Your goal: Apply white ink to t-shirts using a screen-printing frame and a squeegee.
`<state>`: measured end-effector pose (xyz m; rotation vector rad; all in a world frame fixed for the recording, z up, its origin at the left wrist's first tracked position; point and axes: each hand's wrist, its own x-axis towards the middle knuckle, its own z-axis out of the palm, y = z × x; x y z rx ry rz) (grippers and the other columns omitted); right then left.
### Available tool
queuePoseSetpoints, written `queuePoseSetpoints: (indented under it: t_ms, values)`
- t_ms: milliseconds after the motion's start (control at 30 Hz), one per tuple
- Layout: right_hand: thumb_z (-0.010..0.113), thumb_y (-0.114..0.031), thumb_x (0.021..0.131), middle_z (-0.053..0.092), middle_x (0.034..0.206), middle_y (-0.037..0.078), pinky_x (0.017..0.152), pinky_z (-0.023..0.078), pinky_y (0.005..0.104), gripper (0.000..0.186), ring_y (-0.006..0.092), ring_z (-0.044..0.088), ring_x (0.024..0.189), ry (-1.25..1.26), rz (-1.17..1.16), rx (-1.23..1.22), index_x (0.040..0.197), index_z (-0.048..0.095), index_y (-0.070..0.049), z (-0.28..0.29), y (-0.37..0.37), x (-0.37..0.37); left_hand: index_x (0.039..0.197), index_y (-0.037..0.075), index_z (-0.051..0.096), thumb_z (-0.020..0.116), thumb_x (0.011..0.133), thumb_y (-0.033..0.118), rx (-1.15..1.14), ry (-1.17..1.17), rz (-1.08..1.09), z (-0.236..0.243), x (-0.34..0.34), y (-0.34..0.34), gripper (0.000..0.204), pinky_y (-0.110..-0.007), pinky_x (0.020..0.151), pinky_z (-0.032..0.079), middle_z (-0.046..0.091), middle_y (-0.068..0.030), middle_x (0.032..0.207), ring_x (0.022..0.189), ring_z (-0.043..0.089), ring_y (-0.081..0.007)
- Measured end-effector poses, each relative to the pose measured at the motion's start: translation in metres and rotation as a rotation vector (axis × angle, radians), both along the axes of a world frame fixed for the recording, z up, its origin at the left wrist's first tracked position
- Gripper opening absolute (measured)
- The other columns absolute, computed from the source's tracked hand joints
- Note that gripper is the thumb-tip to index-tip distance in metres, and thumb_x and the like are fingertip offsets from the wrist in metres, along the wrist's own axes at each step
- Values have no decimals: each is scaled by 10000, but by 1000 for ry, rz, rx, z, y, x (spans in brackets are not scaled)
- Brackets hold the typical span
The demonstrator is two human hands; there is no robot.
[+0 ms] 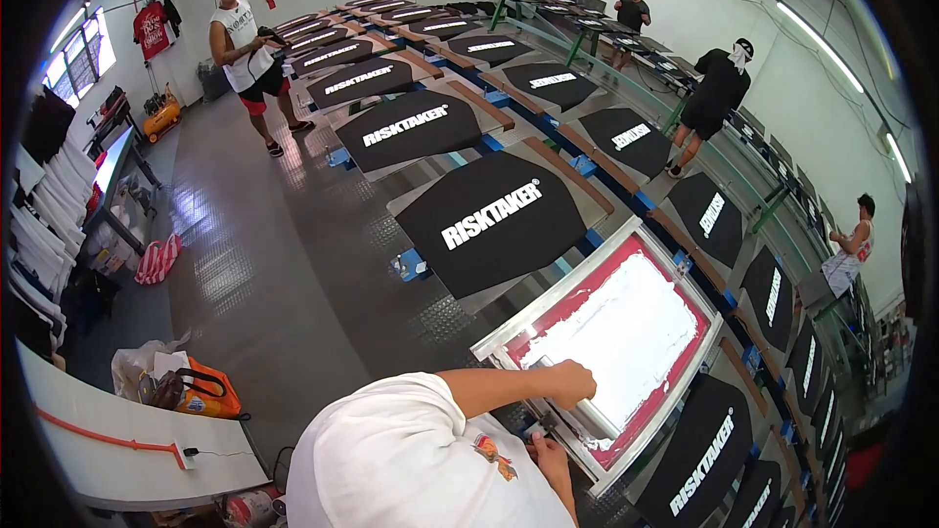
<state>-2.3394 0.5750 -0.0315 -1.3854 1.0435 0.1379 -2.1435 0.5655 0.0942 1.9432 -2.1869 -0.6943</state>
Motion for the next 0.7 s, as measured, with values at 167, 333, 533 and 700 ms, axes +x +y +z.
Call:
queuePoseSetpoints:
  t_ms: [167,333,533,700]
  values:
    - [576,-422,884,657,837,138,586,483,288,495,172,606,651,-1,-9,5,939,607,69,3,1,1,980,94,693,609,649,69,5,0,-7,1,1,1,342,-395,718,516,676,-150,913,860,648,-318]
    - [579,-423,882,657,836,136,584,481,287,497,169,603,648,0,-11,4,943,607,70,6,1,2,963,88,693,616,647,61,-12,4,4,1,0,2,327,-396,716,516,676,-149,896,859,648,-317]
    - [579,-423,883,658,839,135,593,483,283,500,167,603,657,13,-1,-7,954,607,70,14,3,4,957,88,694,613,645,58,-25,17,15,-7,0,0,324,-400,717,515,676,-150,890,859,648,-320]
    - [578,-417,884,658,838,132,599,482,280,492,163,601,668,2,-31,15,962,607,67,6,2,2,951,87,694,605,643,53,-16,16,10,1,-1,3,322,-401,717,515,675,-153,889,856,647,-323]
